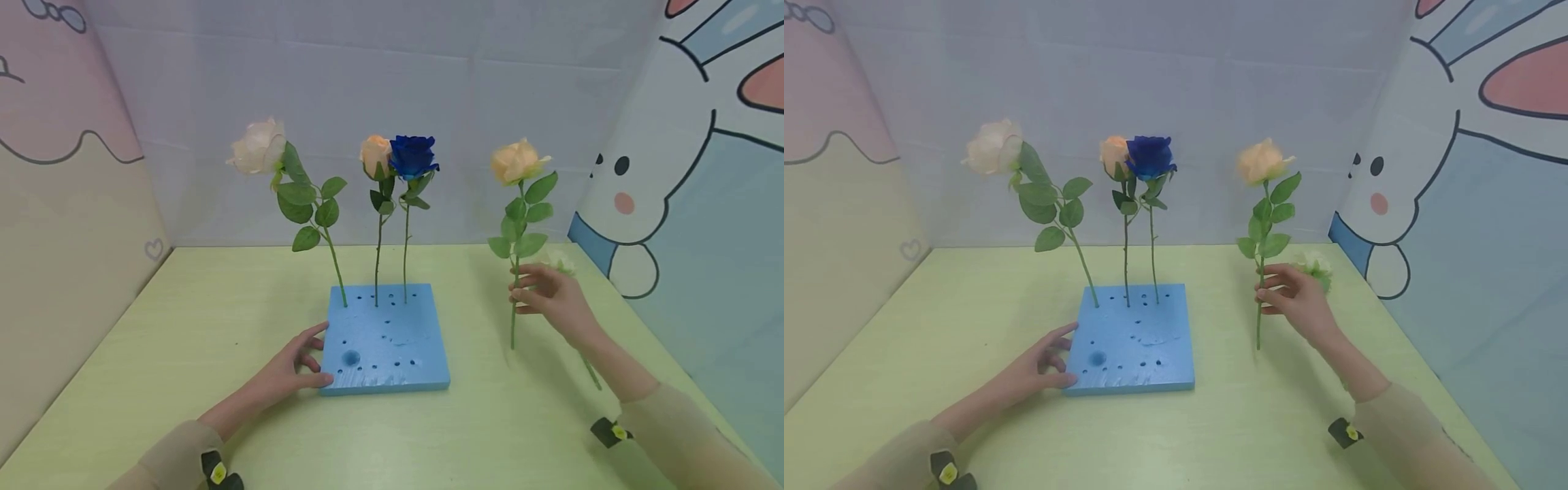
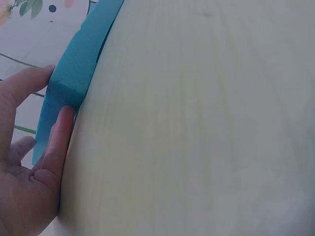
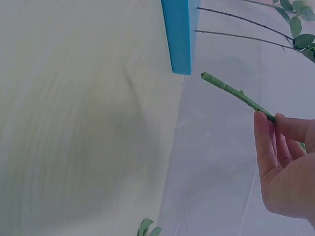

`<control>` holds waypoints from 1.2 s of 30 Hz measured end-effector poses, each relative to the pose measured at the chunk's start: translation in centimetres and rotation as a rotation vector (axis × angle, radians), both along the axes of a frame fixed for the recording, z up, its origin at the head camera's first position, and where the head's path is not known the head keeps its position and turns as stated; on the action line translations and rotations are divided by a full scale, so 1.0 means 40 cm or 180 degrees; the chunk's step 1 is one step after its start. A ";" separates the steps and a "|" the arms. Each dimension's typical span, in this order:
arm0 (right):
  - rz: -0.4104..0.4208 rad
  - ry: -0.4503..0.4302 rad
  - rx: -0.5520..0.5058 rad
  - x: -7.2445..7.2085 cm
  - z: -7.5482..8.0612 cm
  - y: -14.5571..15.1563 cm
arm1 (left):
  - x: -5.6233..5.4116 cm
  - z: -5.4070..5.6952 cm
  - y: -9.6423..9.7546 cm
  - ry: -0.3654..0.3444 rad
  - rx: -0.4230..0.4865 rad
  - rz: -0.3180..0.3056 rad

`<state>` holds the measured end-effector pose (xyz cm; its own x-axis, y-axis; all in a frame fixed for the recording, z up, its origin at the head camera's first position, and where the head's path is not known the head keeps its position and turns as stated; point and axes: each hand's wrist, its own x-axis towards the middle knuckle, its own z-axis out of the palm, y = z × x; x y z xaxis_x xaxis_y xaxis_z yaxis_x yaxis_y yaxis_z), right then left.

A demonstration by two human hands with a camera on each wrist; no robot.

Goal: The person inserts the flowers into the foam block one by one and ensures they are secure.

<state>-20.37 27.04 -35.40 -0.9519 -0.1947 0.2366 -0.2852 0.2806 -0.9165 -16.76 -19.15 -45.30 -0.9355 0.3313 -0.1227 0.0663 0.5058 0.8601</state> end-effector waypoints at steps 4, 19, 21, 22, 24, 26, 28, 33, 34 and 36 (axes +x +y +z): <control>0.0085 0.0249 -0.0141 0.017 0.022 -0.032 | 0.001 0.004 0.003 0.0001 -0.0015 0.0002; 0.0136 0.0808 -0.0139 0.039 0.062 -0.150 | 0.003 0.004 0.003 -0.0027 0.0010 0.0013; 0.0112 0.0791 -0.0074 0.039 0.062 -0.164 | 0.003 0.006 0.003 -0.0036 0.0007 0.0022; 0.0107 0.0780 -0.0041 0.038 0.062 -0.172 | 0.004 0.007 0.003 -0.0042 0.0000 0.0032; 0.0101 0.0776 0.0030 0.037 0.061 -0.187 | 0.004 0.008 0.004 -0.0052 -0.0008 0.0049; 0.0131 0.0803 0.0090 0.035 0.060 -0.204 | 0.005 0.009 0.004 -0.0048 -0.0013 0.0054; 0.0163 0.0847 0.0158 0.035 0.060 -0.222 | 0.005 0.010 0.004 -0.0041 -0.0008 0.0054; 0.0239 0.0908 0.0323 0.031 0.062 -0.269 | 0.006 0.009 0.004 -0.0034 -0.0015 0.0050; 0.0250 0.0901 0.0344 0.029 0.061 -0.277 | 0.006 0.009 0.004 -0.0034 -0.0017 0.0050; 0.0275 0.0849 0.0359 0.026 0.058 -0.294 | 0.006 0.008 0.004 -0.0035 -0.0023 0.0054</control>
<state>-19.35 15.28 -33.08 -0.8379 -0.3114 0.4483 -0.5389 0.3407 -0.7704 -16.50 -18.98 -44.97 -0.9396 0.3145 -0.1354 0.0482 0.5129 0.8571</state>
